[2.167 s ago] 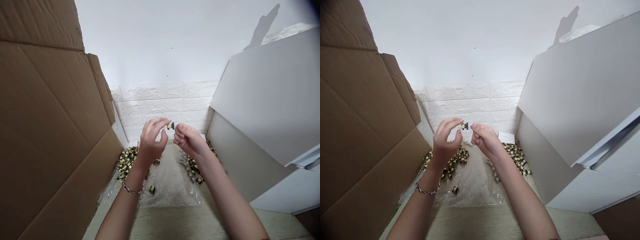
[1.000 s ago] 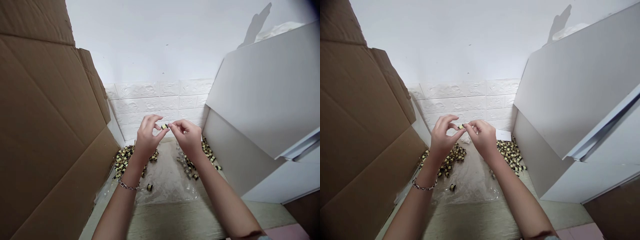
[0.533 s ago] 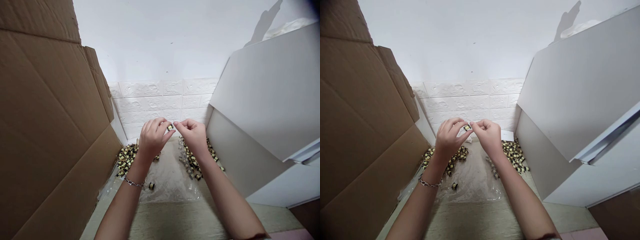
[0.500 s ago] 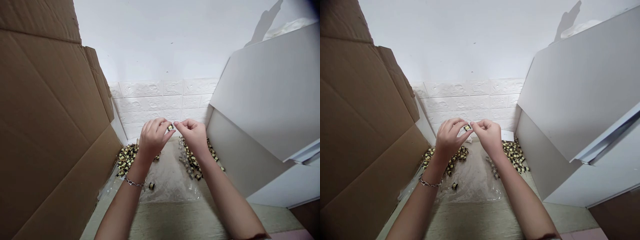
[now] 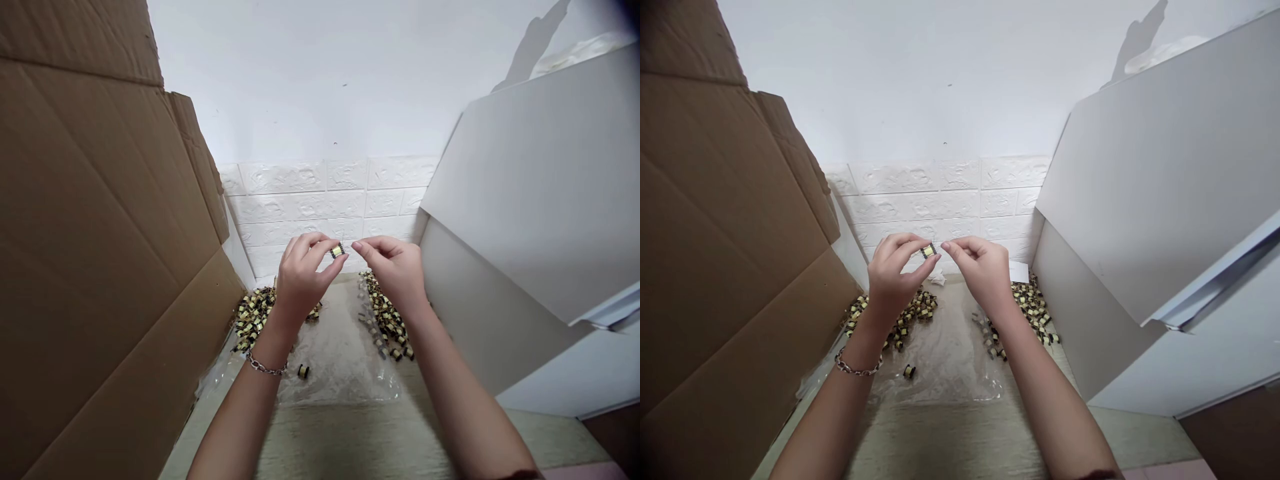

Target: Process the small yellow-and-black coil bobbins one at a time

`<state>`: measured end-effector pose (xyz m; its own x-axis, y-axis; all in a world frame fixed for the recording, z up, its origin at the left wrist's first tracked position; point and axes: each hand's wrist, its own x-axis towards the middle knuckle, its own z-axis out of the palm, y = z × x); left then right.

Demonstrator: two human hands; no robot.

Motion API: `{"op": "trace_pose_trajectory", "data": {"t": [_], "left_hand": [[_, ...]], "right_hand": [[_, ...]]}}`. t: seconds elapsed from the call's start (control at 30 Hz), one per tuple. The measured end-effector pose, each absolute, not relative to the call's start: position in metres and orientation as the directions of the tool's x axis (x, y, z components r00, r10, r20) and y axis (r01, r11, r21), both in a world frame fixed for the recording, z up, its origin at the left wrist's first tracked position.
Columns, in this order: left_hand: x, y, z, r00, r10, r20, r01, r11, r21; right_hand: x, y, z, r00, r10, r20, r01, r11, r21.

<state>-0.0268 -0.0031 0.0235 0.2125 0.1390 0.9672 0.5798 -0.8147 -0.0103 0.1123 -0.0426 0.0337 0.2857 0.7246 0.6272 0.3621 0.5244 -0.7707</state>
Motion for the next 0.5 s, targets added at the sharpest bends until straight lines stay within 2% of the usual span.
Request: {"op": "trace_pose_trajectory", "data": {"t": [0.17, 0.5], "left_hand": [[-0.0276, -0.0023, 0.0244, 0.195, 0.139, 0.971, 0.593, -0.805, -0.003], [-0.0257, -0.0028, 0.0224, 0.196, 0.123, 0.973, 0.567, -0.824, -0.01]], "right_hand": [[0.1153, -0.0435, 0.0334, 0.235, 0.676, 0.698, 0.464, 0.553, -0.692], [0.1144, -0.0384, 0.0313, 0.267, 0.72, 0.641, 0.454, 0.492, -0.743]]}}
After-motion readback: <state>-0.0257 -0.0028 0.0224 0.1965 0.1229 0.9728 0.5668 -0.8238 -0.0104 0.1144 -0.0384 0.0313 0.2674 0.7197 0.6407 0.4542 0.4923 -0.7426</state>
